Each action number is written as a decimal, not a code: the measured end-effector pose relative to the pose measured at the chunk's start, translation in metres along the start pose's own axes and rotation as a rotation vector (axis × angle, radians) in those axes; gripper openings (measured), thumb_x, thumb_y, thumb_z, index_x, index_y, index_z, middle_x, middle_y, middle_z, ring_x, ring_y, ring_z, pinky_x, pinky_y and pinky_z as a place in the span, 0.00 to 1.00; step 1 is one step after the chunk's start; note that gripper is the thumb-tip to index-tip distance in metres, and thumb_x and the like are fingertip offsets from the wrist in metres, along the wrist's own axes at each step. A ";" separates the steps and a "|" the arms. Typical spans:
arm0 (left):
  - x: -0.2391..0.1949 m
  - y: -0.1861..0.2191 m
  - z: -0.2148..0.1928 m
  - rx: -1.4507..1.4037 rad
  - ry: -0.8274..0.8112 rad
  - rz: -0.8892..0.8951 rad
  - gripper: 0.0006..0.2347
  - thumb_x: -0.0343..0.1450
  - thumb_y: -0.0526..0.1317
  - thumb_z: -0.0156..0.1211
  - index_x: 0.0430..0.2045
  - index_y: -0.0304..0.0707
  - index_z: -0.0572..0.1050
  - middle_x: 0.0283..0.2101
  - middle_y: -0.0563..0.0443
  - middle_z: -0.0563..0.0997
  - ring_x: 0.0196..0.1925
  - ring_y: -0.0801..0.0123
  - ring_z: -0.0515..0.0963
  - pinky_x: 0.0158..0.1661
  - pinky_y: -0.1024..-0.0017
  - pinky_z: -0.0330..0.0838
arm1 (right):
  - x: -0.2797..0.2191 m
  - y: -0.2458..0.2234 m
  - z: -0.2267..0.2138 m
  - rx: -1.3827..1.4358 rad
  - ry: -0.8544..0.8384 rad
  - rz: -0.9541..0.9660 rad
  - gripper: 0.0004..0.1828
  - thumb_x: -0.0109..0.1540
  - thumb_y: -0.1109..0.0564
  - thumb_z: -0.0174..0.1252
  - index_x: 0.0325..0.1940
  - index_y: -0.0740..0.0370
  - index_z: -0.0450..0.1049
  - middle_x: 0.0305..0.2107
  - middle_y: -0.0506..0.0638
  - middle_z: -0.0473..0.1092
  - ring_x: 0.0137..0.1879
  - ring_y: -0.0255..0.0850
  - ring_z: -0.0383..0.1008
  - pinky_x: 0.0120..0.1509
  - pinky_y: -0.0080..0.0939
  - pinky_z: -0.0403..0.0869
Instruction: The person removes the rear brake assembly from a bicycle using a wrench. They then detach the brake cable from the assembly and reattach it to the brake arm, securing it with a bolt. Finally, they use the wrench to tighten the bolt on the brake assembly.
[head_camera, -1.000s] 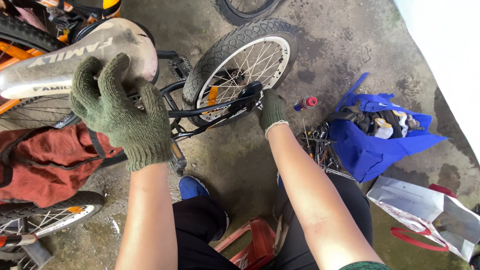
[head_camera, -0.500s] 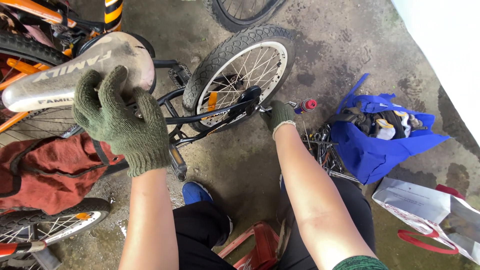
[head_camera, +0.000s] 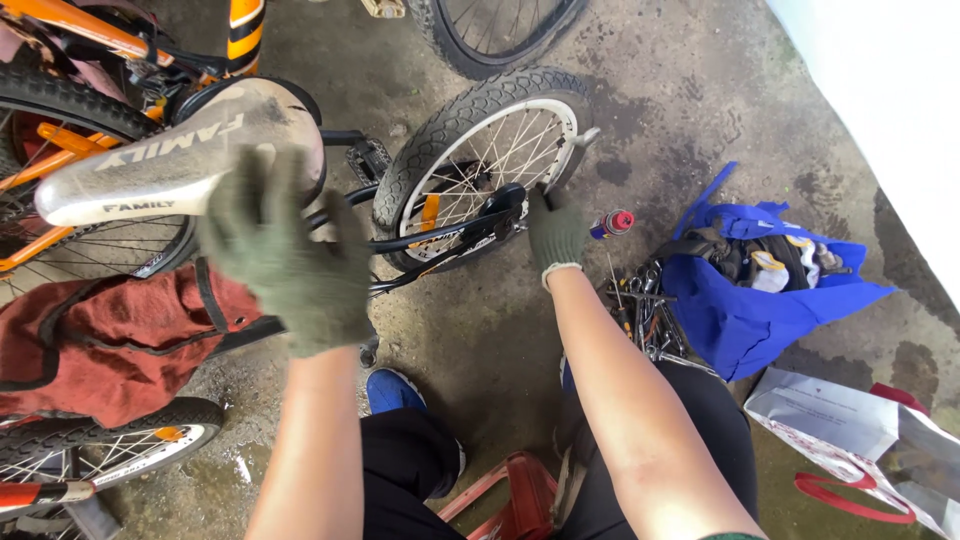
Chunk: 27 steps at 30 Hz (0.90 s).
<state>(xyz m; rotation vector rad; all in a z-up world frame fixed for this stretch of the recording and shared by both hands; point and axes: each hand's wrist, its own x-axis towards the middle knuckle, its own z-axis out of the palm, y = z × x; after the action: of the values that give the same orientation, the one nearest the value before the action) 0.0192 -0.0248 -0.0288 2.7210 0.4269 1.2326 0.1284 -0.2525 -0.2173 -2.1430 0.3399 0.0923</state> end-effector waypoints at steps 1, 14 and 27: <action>-0.002 0.008 -0.001 0.001 0.004 -0.001 0.19 0.71 0.33 0.71 0.54 0.45 0.74 0.62 0.37 0.73 0.61 0.46 0.74 0.62 0.39 0.65 | 0.000 -0.002 -0.003 0.001 0.000 -0.005 0.20 0.63 0.47 0.57 0.54 0.59 0.80 0.40 0.53 0.81 0.41 0.44 0.81 0.46 0.41 0.75; -0.040 0.028 0.028 -0.470 -0.480 0.065 0.16 0.69 0.35 0.62 0.52 0.46 0.76 0.48 0.39 0.81 0.51 0.35 0.80 0.47 0.34 0.73 | -0.039 -0.080 -0.050 -0.112 -0.374 -0.072 0.19 0.66 0.41 0.54 0.53 0.51 0.79 0.32 0.55 0.79 0.44 0.49 0.82 0.44 0.48 0.81; -0.052 0.040 0.038 -0.496 -1.009 -0.426 0.13 0.74 0.49 0.59 0.50 0.52 0.80 0.42 0.43 0.86 0.49 0.45 0.84 0.46 0.48 0.80 | -0.094 -0.089 -0.023 0.141 -0.462 0.103 0.25 0.62 0.54 0.50 0.62 0.59 0.75 0.55 0.64 0.75 0.68 0.61 0.69 0.74 0.59 0.66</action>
<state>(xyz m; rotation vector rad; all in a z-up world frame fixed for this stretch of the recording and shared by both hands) 0.0231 -0.0790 -0.0817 2.2488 0.4334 -0.1777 0.0610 -0.2048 -0.1148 -1.8956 0.1776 0.5946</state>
